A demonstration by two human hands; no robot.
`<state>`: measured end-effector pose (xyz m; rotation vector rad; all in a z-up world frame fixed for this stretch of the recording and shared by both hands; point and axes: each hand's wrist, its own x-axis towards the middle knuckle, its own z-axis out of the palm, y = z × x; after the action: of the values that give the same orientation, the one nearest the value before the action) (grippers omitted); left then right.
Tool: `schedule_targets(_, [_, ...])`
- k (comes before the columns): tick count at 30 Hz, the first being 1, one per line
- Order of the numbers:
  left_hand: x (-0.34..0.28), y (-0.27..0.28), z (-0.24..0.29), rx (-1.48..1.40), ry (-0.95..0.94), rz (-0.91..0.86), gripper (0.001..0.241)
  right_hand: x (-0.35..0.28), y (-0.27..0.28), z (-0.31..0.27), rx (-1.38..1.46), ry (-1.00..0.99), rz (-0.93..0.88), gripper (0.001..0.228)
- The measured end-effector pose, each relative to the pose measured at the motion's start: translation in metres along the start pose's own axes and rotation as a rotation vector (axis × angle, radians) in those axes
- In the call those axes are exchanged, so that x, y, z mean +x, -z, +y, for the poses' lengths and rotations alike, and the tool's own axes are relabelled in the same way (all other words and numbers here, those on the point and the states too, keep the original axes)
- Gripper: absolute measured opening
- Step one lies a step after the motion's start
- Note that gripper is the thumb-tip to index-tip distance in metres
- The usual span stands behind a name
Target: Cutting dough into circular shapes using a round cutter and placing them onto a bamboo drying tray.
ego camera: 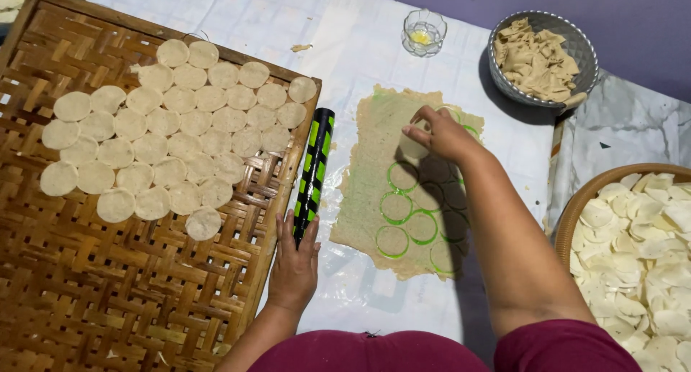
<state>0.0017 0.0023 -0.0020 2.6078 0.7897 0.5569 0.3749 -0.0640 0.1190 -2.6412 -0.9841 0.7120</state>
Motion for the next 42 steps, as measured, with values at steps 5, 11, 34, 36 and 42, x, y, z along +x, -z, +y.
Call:
schedule_targets(5, [0.001, 0.001, 0.0, 0.024, 0.003, -0.012, 0.062, 0.02, -0.008, 0.012, -0.044, 0.024, -0.008, 0.049])
schedule_targets(11, [0.001, -0.001, -0.001, 0.034, 0.009, -0.028, 0.065, 0.033, -0.034, 0.019, -0.137, 0.057, -0.016, 0.049])
schedule_targets(34, [0.002, -0.001, -0.001, 0.041, 0.024, -0.066, 0.067, 0.053, -0.022, 0.024, -0.135, 0.104, -0.1, 0.053])
schedule_targets(36, [0.001, -0.001, -0.002, 0.04, 0.028, -0.074, 0.066, 0.052, 0.012, 0.012, 0.154, 0.043, -0.076, 0.048])
schedule_targets(42, [0.003, -0.001, 0.0, 0.028, 0.026, -0.059, 0.064, 0.08, 0.019, 0.024, -0.051, 0.038, 0.031, 0.05])
